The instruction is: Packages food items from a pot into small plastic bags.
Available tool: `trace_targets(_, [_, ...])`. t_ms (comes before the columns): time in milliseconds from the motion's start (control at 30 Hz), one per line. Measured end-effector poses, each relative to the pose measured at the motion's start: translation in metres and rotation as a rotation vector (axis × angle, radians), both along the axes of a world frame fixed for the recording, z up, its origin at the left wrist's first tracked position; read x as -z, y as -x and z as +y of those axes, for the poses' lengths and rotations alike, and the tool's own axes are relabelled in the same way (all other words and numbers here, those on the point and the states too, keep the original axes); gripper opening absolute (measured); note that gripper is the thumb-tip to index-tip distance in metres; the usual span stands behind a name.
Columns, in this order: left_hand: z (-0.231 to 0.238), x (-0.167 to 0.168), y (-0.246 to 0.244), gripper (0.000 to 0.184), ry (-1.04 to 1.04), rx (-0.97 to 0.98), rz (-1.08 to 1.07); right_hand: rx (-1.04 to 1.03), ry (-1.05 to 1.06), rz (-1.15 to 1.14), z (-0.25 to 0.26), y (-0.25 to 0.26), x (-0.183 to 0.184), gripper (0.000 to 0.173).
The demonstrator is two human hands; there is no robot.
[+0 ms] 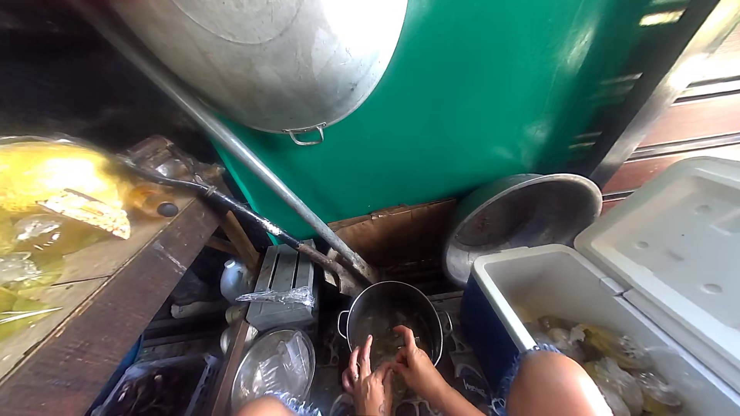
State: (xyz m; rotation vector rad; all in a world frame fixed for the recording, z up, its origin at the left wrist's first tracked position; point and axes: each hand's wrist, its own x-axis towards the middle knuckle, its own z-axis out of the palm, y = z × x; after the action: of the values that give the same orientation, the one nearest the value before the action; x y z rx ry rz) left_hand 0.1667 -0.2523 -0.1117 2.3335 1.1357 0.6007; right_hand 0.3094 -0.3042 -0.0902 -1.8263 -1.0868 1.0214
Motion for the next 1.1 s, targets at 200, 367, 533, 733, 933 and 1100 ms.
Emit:
trace_targets(200, [-0.01, 0.003, -0.008, 0.017, 0.004, -0.155, 0.005, 0.1, -0.086, -0.11, -0.004, 0.017, 0.012, 0.077])
trace_targets(367, [-0.015, -0.001, -0.013, 0.017, 0.132, -0.202, -0.01, 0.257, 0.138, -0.193, -0.002, 0.025, 0.012, 0.077])
trace_targets(533, [-0.008, 0.006, -0.015, 0.015, 0.271, -0.171, -0.125, 0.283, 0.112, -0.047, 0.002, 0.012, 0.016, 0.069])
trace_targets(733, [0.007, 0.011, -0.008, 0.015, 0.55, -0.073, -0.257, 0.294, 0.137, 0.086, 0.002, -0.001, 0.018, 0.054])
trace_targets(933, [0.009, 0.016, -0.007, 0.015, 0.738, -0.166, -0.315, 0.07, 0.216, -0.119, -0.002, -0.004, 0.002, 0.022])
trace_targets(1100, [0.01, 0.009, -0.006, 0.025, 0.782, -0.327, -0.263, 0.069, 0.115, -0.183, -0.005, 0.009, 0.002, 0.03])
